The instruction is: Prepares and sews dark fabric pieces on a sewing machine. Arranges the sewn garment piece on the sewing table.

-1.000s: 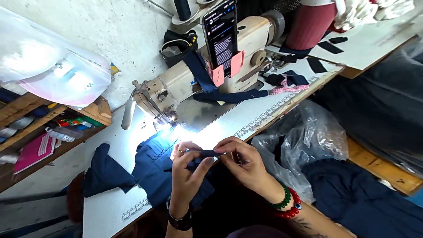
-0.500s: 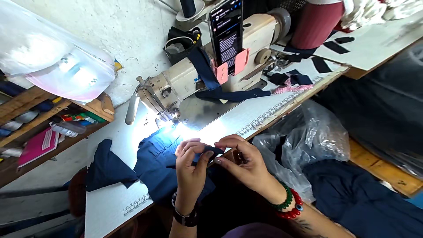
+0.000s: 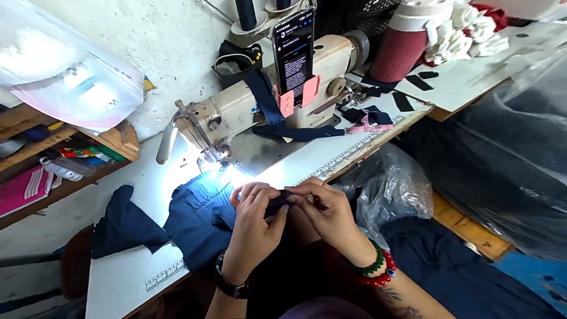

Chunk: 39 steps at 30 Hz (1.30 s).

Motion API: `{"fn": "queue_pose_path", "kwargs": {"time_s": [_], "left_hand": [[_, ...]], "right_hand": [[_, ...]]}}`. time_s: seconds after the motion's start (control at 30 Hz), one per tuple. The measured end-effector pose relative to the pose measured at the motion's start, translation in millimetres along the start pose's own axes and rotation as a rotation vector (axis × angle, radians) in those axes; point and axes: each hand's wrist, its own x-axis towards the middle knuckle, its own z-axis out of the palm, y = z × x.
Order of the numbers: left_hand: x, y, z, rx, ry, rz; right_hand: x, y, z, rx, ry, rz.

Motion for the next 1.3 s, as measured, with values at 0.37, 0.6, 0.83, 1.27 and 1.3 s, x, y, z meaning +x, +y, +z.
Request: {"fn": "queue_pose_path", "kwargs": {"time_s": [0.37,0.6,0.83,1.27,1.3], "left_hand": [[-22.5,-58.8,-30.9,0.117,-0.373,-0.104],[-37.4,-84.2,-69.7,-0.288,-0.104,-0.110],[-36.1,-57.5,-79.7,-0.360,0.269,-0.372],[-37.8,-67.7,-69.5,-0.394,0.541,-0.550],[-37.1,-69.1,-68.0,-0.357,0.541,-0.561]], "right_hand": [[29.5,4.4,-42.5,0.279,0.185,0.301],[36.6,17.5,-57.3,0.290,0.203,0.408],[26.0,21.9,-29.4,0.315,0.181,0.535],[7.0,31.1,-13.4,0.273,0.071,0.530],[5.5,30.6,-11.3,0.260,0.070,0.534]]}}
